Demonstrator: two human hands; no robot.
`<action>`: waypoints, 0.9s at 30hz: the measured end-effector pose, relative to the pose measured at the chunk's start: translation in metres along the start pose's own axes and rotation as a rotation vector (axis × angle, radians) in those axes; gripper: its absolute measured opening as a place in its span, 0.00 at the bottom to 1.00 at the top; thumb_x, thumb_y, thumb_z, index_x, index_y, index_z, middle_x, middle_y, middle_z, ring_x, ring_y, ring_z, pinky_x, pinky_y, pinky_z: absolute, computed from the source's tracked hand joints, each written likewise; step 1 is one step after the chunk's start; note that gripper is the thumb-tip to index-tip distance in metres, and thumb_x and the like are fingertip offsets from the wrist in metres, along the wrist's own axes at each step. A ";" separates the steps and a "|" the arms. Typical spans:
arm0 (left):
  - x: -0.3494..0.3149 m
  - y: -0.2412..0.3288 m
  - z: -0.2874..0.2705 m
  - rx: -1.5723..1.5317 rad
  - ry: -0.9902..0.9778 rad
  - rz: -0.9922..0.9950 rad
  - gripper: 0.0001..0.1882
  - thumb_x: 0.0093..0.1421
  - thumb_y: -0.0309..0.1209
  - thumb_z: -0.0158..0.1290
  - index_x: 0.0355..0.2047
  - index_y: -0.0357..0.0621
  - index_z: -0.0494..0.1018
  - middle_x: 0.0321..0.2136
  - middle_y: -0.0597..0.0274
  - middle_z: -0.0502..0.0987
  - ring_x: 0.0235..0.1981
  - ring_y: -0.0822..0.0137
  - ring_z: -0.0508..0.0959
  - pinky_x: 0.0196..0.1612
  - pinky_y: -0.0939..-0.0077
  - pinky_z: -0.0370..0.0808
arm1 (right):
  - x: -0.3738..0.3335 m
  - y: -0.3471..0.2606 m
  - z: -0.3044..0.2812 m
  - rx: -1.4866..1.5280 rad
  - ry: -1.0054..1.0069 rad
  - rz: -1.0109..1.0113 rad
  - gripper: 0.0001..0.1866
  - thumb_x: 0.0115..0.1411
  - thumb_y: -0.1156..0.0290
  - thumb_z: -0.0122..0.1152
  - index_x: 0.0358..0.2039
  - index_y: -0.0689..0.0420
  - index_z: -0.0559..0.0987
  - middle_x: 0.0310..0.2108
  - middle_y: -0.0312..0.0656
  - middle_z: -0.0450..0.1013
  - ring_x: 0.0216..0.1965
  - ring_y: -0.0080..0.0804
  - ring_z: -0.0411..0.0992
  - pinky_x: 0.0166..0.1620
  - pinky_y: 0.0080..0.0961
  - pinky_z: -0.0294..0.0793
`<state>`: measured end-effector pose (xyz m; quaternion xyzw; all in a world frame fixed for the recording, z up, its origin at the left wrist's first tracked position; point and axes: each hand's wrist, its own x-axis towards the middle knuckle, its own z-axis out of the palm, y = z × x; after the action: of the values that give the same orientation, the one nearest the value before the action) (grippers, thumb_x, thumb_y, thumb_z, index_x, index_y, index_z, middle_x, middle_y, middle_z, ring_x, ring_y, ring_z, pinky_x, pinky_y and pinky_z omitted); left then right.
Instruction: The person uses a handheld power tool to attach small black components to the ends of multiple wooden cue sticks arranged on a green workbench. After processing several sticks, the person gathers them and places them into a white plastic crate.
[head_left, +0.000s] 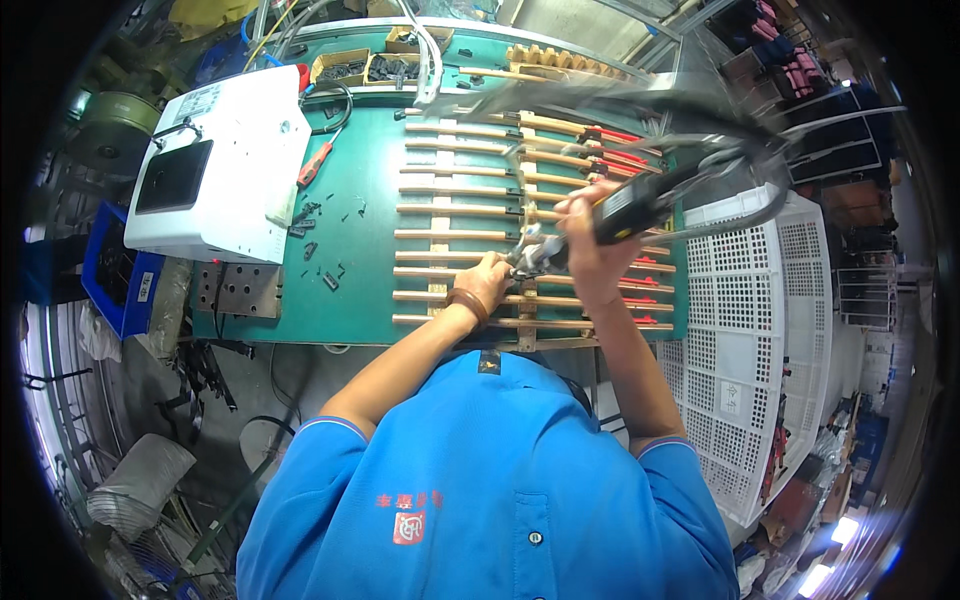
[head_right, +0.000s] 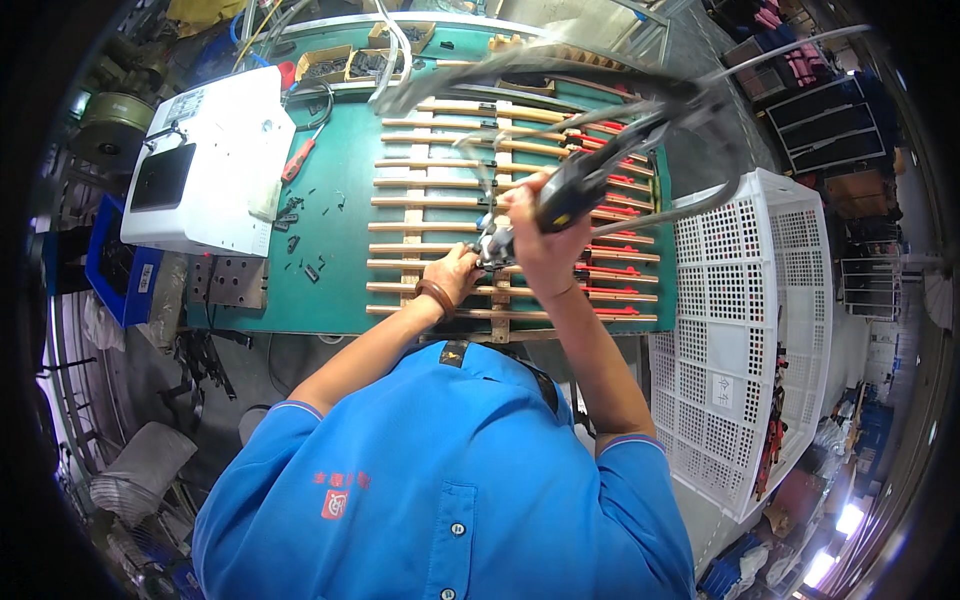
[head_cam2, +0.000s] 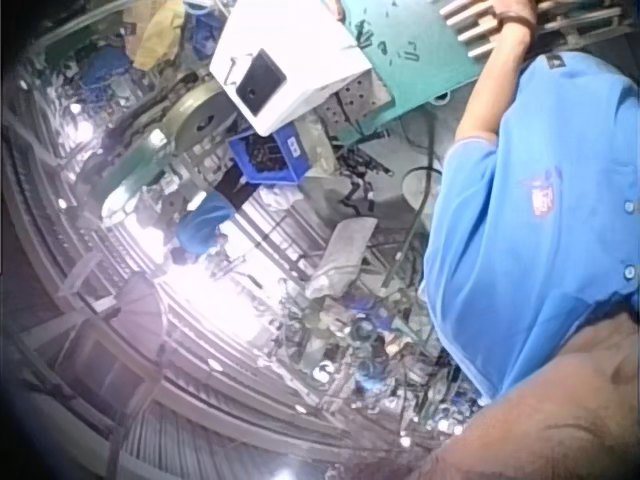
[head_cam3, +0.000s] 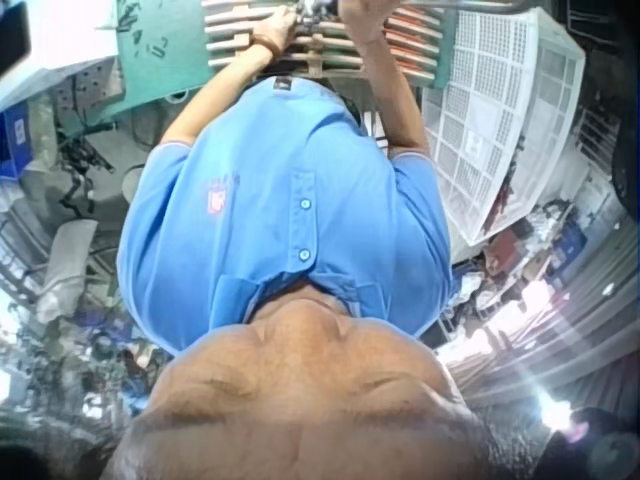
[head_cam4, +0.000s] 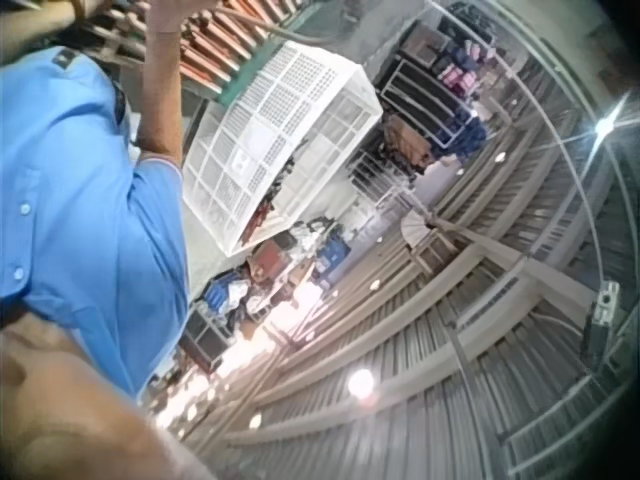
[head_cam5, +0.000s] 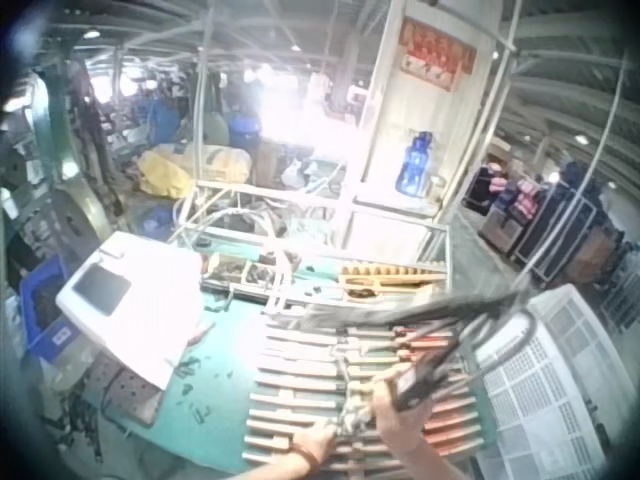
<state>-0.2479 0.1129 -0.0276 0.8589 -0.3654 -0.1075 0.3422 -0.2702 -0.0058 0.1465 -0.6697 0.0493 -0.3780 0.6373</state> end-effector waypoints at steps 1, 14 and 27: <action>-0.001 -0.007 0.006 -0.044 0.047 0.051 0.10 0.51 0.34 0.59 0.33 0.50 0.73 0.35 0.61 0.72 0.30 0.54 0.77 0.29 0.62 0.75 | 0.016 -0.014 0.001 0.113 0.054 -0.006 0.13 0.55 0.84 0.54 0.40 0.63 0.67 0.31 0.38 0.70 0.30 0.24 0.73 0.32 0.18 0.75; -0.027 -0.009 -0.034 -2.253 -0.341 -0.640 0.21 0.55 0.13 0.42 0.50 0.34 0.64 0.44 0.57 0.69 0.46 0.64 0.72 0.51 0.73 0.72 | 0.045 -0.066 -0.027 0.018 0.216 -0.007 0.16 0.54 0.82 0.55 0.44 0.66 0.67 0.28 0.43 0.73 0.27 0.23 0.74 0.27 0.16 0.74; -0.038 0.005 -0.032 -1.640 -0.344 -0.818 0.19 0.61 0.24 0.50 0.53 0.38 0.64 0.48 0.52 0.72 0.46 0.64 0.76 0.40 0.79 0.80 | 0.016 -0.066 -0.028 -0.032 0.161 0.058 0.16 0.54 0.81 0.56 0.44 0.63 0.68 0.28 0.41 0.73 0.28 0.25 0.73 0.28 0.20 0.73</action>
<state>-0.2634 0.1536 -0.0031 0.3831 0.1101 -0.5701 0.7184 -0.3024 -0.0256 0.2092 -0.6455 0.1258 -0.4111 0.6312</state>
